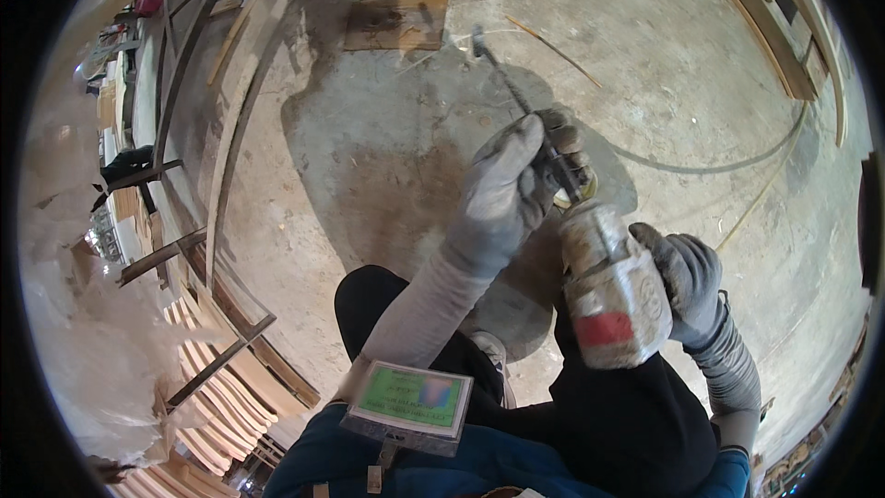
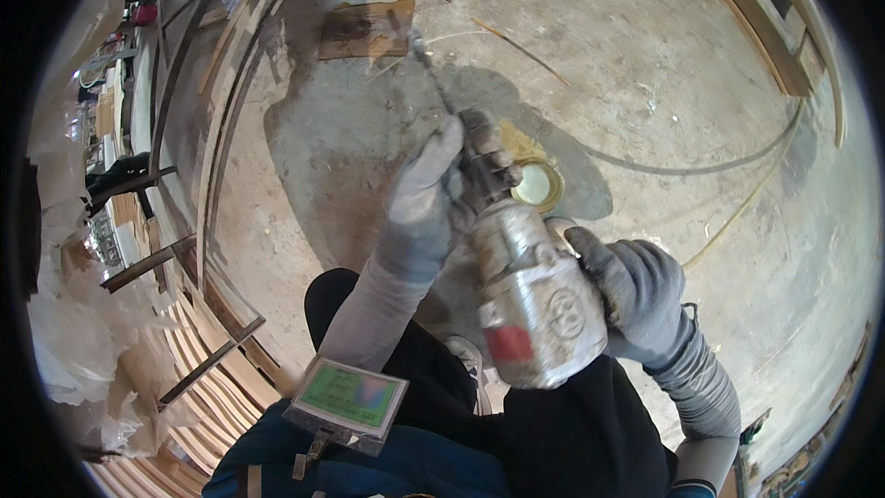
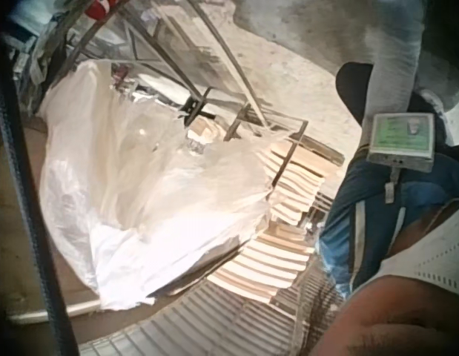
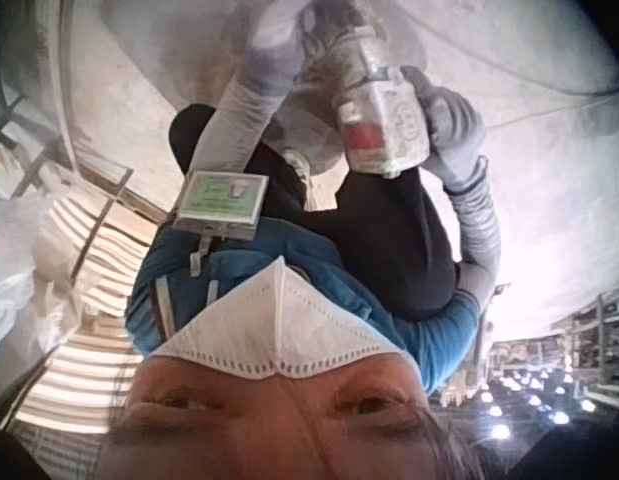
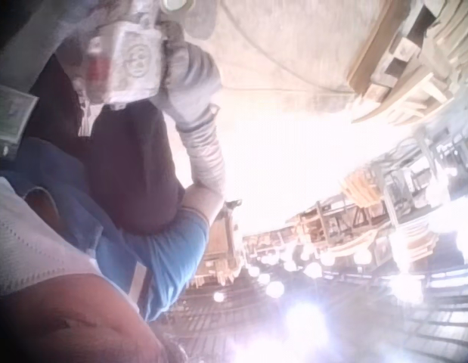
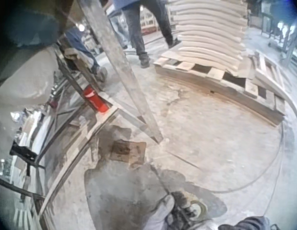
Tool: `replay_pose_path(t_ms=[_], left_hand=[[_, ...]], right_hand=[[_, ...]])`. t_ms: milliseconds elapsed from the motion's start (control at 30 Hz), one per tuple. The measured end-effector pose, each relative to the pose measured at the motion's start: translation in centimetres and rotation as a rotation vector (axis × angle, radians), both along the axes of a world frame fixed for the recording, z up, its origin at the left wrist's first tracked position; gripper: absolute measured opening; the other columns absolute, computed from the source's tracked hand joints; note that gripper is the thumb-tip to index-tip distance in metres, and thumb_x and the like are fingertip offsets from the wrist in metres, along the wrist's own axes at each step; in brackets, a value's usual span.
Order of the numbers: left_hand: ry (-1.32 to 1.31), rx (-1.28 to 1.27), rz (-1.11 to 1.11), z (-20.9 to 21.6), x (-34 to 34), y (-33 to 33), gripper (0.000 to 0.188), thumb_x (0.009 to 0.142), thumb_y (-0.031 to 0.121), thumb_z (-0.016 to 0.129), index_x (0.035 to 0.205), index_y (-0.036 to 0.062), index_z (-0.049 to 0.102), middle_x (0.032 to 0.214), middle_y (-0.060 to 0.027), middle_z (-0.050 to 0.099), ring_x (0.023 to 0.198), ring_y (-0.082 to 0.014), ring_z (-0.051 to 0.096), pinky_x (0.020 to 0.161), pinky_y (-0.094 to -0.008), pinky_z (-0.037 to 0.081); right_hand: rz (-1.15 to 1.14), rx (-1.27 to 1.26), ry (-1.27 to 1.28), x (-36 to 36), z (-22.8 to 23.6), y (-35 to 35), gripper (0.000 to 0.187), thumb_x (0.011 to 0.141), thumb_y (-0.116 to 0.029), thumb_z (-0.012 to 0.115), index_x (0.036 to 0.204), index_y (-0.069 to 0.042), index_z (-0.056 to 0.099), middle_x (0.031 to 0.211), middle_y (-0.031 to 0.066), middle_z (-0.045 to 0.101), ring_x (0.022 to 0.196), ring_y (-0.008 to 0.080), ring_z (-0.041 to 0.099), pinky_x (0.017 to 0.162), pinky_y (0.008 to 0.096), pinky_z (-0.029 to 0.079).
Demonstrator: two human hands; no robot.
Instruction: The person mixes a yellowish liquid into a container, stirs it with a brush, and applies the mixture to wooden chair frames using a brush. The person works on multiple chairs in a workshop setting.
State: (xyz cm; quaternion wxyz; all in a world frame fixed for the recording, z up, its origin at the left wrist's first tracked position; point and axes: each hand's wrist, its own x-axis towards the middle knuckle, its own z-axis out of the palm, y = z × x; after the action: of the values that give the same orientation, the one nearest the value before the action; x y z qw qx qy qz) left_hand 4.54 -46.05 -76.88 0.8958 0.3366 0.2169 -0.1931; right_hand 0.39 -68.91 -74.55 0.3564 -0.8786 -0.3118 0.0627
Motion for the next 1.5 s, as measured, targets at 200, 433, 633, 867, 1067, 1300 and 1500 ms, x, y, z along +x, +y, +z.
replay_pose_path(t_ms=[200, 433, 633, 867, 1067, 1300, 1500], left_hand=[[-0.032, 0.019, 0.078, -5.9, 3.9, -0.8, 0.028, 0.098, 0.025, 0.044, 0.102, 0.0022, 0.058, 0.088, -0.0044, 0.061, 0.073, -0.0118, 0.057, 0.066, -0.0245, 0.049], [0.082, 0.898, -0.018, -15.1, 9.0, 7.8, 0.03, 0.094, 0.03, 0.051, 0.085, 0.0039, 0.063, 0.069, -0.0027, 0.058, 0.055, -0.0107, 0.051, 0.052, -0.0257, 0.043], [-0.349, 1.872, -0.459, -22.0, 11.0, 17.5, 0.025, 0.089, 0.025, 0.052, 0.076, 0.0061, 0.063, 0.063, -0.0048, 0.058, 0.054, -0.0136, 0.054, 0.05, -0.0307, 0.041], [0.025, 1.479, -0.197, -15.1, 5.5, 9.6, 0.019, 0.089, 0.018, 0.051, 0.082, 0.0026, 0.06, 0.068, -0.0017, 0.055, 0.059, -0.0104, 0.051, 0.053, -0.0267, 0.04], [0.136, 1.043, -0.213, -14.5, -3.4, 3.5, 0.022, 0.087, 0.015, 0.057, 0.1, -0.0022, 0.061, 0.084, -0.0027, 0.059, 0.069, -0.0125, 0.054, 0.065, -0.0268, 0.045], [0.388, 0.698, -0.212, -14.7, -8.7, 0.5, 0.032, 0.087, 0.01, 0.056, 0.117, 0.0006, 0.056, 0.089, -0.0043, 0.062, 0.068, -0.0102, 0.056, 0.055, -0.0242, 0.048], [0.408, 0.589, -0.272, -16.3, -9.5, -1.9, 0.028, 0.086, 0.008, 0.057, 0.112, 0.0014, 0.059, 0.085, -0.0039, 0.062, 0.07, -0.0112, 0.058, 0.058, -0.0262, 0.05]], right_hand=[[-0.026, 0.027, 0.089, 1.2, -4.0, -1.6, 0.071, 0.056, -0.036, 0.077, 0.114, 0.0, 0.056, 0.087, 0.014, 0.064, 0.074, 0.0317, 0.063, 0.067, 0.0385, 0.05], [-0.341, -0.344, 0.026, 3.2, -10.8, -5.4, 0.051, 0.067, -0.026, 0.071, 0.111, -0.005, 0.056, 0.088, 0.0149, 0.061, 0.077, 0.0344, 0.06, 0.065, 0.0419, 0.048], [-0.581, -0.873, -0.009, 7.3, -16.0, -11.1, 0.046, 0.08, -0.021, 0.061, 0.122, -0.005, 0.049, 0.086, 0.0148, 0.062, 0.078, 0.0322, 0.062, 0.065, 0.0423, 0.049], [-0.624, -0.555, -0.185, 8.9, -17.6, -8.6, 0.045, 0.08, -0.008, 0.051, 0.125, -0.003, 0.048, 0.108, 0.0227, 0.059, 0.101, 0.0362, 0.056, 0.083, 0.0442, 0.046], [-0.302, -0.483, 0.034, 17.1, -20.2, 4.1, 0.026, 0.084, -0.017, 0.048, 0.108, -0.008, 0.054, 0.094, 0.0188, 0.062, 0.091, 0.0339, 0.061, 0.074, 0.0433, 0.049], [-0.336, -0.556, 0.186, 16.4, -20.8, 5.6, 0.021, 0.083, -0.02, 0.051, 0.097, -0.007, 0.058, 0.09, 0.0171, 0.064, 0.085, 0.0343, 0.063, 0.073, 0.0446, 0.049], [-0.45, -0.646, 0.359, 8.7, -19.5, -2.1, 0.02, 0.08, -0.018, 0.052, 0.094, -0.005, 0.06, 0.092, 0.0197, 0.063, 0.087, 0.0374, 0.061, 0.074, 0.0464, 0.048]])
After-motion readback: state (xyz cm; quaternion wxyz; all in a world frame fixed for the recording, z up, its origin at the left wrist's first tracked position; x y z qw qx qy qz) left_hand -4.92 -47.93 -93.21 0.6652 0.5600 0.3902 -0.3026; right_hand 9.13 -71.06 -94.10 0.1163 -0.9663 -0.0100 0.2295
